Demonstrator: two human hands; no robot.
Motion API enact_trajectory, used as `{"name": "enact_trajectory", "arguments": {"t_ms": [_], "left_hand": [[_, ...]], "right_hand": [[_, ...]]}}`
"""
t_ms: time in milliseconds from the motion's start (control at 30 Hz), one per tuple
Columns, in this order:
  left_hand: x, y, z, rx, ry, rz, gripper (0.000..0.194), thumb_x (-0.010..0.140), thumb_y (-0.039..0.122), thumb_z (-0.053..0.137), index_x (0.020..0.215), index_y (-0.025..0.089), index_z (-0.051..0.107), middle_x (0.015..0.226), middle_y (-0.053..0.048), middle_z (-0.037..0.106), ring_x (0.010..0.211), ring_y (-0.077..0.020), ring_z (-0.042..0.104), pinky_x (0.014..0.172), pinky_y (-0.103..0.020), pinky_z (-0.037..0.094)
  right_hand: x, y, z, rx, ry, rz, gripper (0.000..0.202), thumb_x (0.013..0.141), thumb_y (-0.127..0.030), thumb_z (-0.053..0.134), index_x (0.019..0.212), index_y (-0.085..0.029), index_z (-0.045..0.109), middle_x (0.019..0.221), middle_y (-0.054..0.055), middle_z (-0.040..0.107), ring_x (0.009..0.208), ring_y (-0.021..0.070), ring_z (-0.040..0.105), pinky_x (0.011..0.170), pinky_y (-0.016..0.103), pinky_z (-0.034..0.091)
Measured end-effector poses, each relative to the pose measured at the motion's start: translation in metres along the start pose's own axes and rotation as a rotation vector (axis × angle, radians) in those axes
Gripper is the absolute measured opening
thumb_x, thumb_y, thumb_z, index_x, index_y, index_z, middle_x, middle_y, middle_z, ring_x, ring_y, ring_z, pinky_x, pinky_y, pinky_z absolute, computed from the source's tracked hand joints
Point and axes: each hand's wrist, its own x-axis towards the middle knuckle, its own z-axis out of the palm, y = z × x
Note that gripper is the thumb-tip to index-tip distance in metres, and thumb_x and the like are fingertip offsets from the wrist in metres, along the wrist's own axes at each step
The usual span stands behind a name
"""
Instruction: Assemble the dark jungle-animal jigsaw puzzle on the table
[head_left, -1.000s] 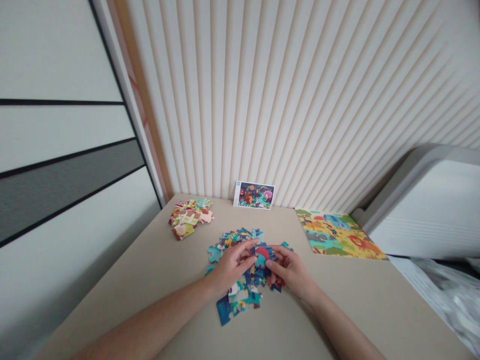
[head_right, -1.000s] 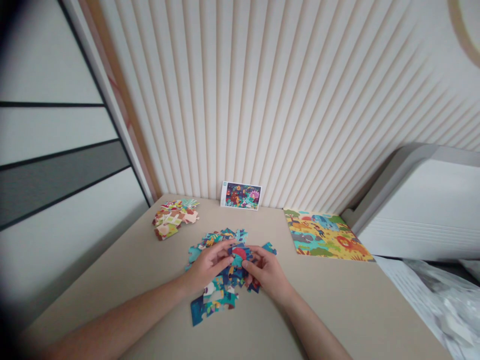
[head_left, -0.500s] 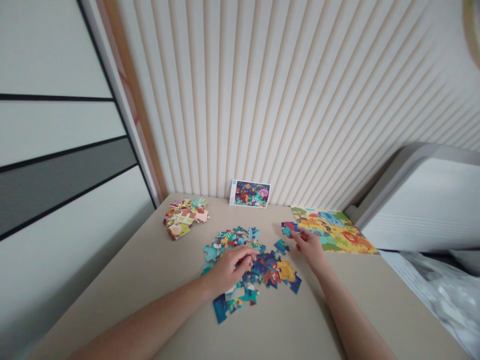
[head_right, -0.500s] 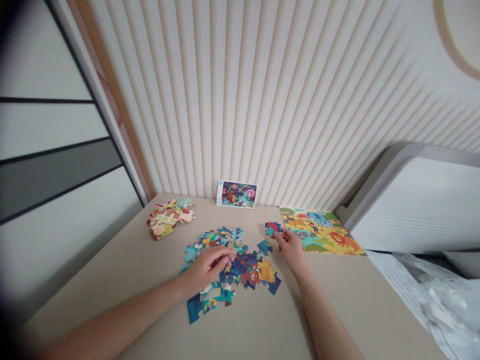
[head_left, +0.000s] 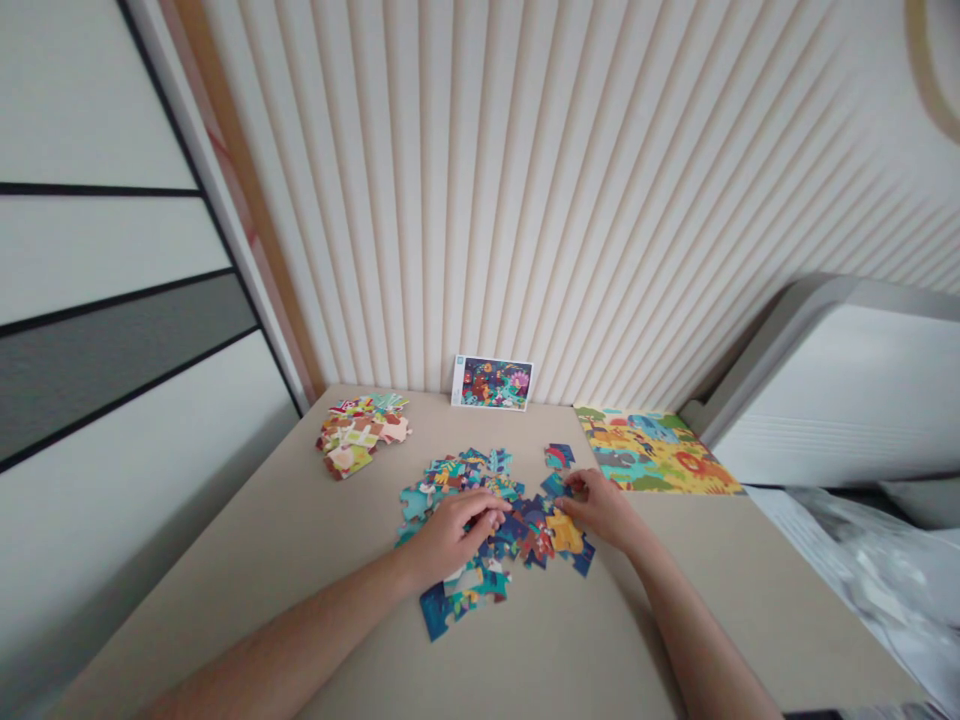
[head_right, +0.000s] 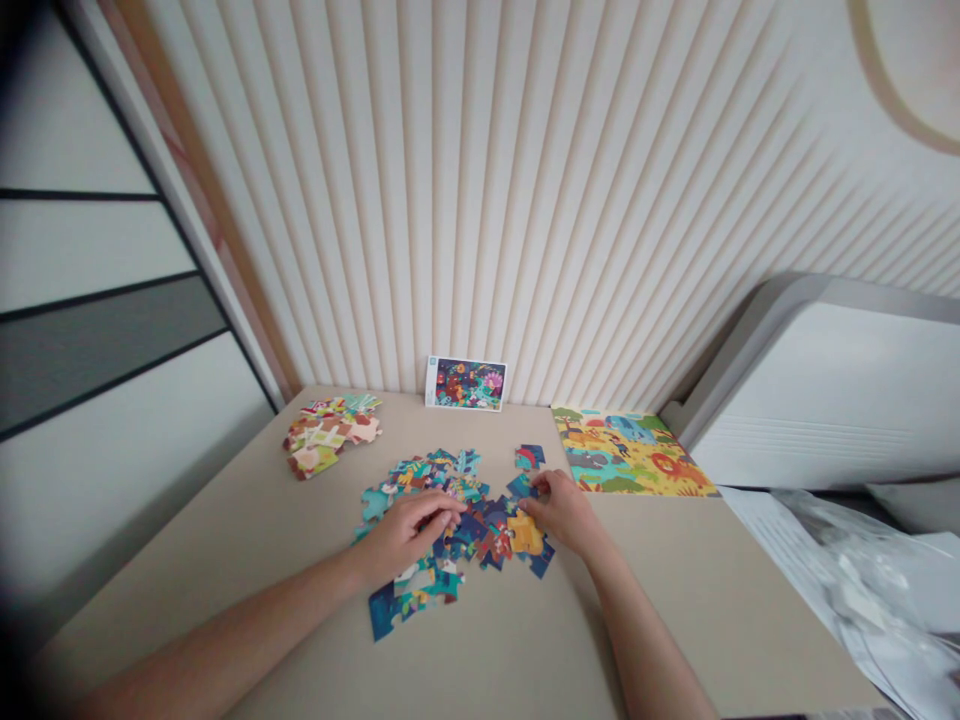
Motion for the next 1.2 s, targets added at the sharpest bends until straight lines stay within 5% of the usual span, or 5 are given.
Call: {"name": "enact_trajectory", "arguments": {"t_ms": [200, 367, 633, 900, 1200], "left_hand": [[0.0, 0.0, -0.001, 0.002, -0.02, -0.003, 0.027, 0.103, 0.03, 0.046, 0.112, 0.022, 0.07, 0.098, -0.005, 0.073, 0.092, -0.0172, 0.068, 0.09, -0.03, 0.051], [-0.001, -0.002, -0.001, 0.02, -0.026, 0.015, 0.028, 0.102, 0.031, 0.046, 0.111, 0.021, 0.071, 0.1, -0.006, 0.073, 0.093, -0.0175, 0.068, 0.09, -0.03, 0.051], [0.0, 0.001, -0.002, 0.022, -0.025, 0.019, 0.027, 0.102, 0.03, 0.046, 0.109, 0.021, 0.071, 0.096, -0.006, 0.073, 0.092, -0.0179, 0.068, 0.09, -0.031, 0.051], [-0.001, 0.0, -0.002, 0.017, -0.03, 0.027, 0.027, 0.101, 0.029, 0.047, 0.111, 0.022, 0.071, 0.094, -0.005, 0.073, 0.09, -0.0174, 0.068, 0.088, -0.029, 0.051], [-0.002, -0.003, 0.0, -0.028, -0.056, -0.01, 0.05, 0.095, 0.036, 0.061, 0.142, 0.023, 0.052, 0.107, -0.006, 0.07, 0.091, -0.0178, 0.066, 0.083, -0.029, 0.053]], "right_hand": [[0.014, -0.005, 0.002, 0.275, 0.108, 0.005, 0.032, 0.079, -0.048, 0.07, 0.094, -0.021, 0.064, 0.066, -0.003, 0.055, 0.059, 0.0151, 0.048, 0.056, 0.027, 0.037], [0.012, 0.0, -0.008, 0.021, 0.241, 0.033, 0.053, 0.076, -0.051, 0.073, 0.12, -0.021, 0.066, 0.102, 0.009, 0.067, 0.078, 0.0212, 0.059, 0.076, 0.036, 0.046], [-0.017, -0.019, -0.031, 0.219, -0.36, -0.195, 0.036, 0.07, -0.036, 0.085, 0.102, -0.024, 0.075, 0.097, 0.003, 0.068, 0.085, 0.0212, 0.061, 0.075, 0.032, 0.051], [-0.012, -0.023, -0.01, 0.306, -0.229, -0.088, 0.02, 0.08, -0.034, 0.075, 0.092, -0.021, 0.067, 0.072, -0.003, 0.06, 0.064, 0.015, 0.052, 0.058, 0.026, 0.043], [-0.021, -0.07, 0.016, 0.572, -0.09, -0.338, 0.017, 0.092, -0.034, 0.066, 0.085, -0.026, 0.079, 0.109, 0.008, 0.066, 0.105, 0.0231, 0.063, 0.091, 0.037, 0.049]]}}
